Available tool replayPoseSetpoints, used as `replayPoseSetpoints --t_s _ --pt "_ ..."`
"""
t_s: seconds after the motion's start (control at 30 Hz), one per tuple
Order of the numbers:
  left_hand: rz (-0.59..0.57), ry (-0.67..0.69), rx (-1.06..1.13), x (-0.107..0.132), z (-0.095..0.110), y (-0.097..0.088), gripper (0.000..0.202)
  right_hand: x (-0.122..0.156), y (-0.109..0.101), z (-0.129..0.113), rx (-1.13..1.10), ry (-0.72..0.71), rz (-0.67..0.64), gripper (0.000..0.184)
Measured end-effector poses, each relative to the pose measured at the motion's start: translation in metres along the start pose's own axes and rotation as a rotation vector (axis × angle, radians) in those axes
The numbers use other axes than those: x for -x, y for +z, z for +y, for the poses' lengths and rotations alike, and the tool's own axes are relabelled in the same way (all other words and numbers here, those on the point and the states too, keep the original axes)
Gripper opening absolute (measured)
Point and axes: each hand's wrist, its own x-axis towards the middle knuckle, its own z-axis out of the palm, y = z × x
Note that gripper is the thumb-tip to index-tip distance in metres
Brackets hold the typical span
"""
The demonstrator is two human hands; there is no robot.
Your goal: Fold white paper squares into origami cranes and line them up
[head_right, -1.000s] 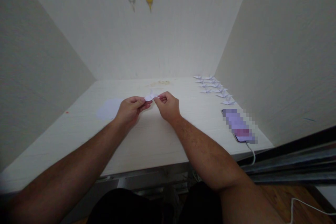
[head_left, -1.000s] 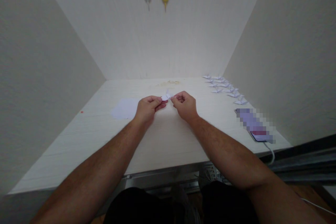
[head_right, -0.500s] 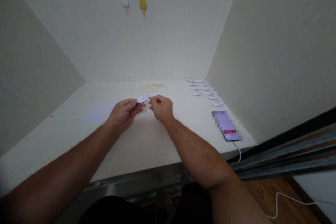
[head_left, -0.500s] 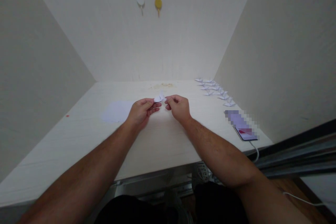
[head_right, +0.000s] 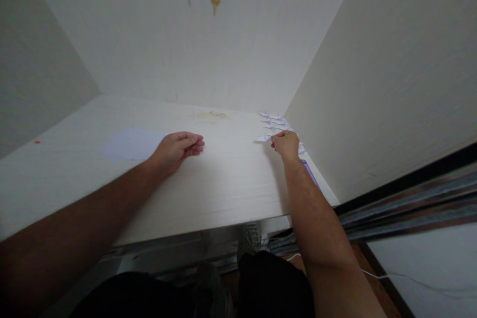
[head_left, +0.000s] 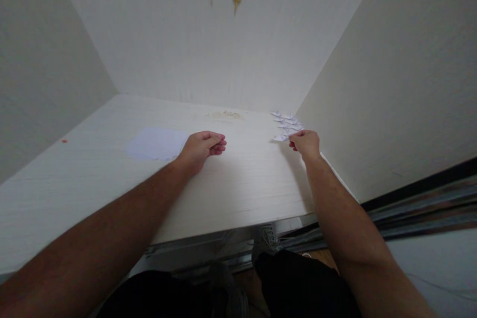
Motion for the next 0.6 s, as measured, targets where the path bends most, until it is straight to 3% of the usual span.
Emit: replayPoseSetpoints --t_s 0.13,0.3,0.6 --pt "0.005 0.001 -0.031 0.0 0.0 0.003 0.014 -0.016 -0.014 0.022 0.213 0.017 0.067 0.005" --pt "-0.004 0.01 -0.072 0.0 -0.001 0.004 0.014 -0.022 -0.02 0.029 0.431 -0.051 0.082 0.001" --pt "0.003 0.02 -0.063 0.0 0.0 0.004 0.014 -0.026 -0.016 0.039 0.453 -0.07 0.107 0.004"
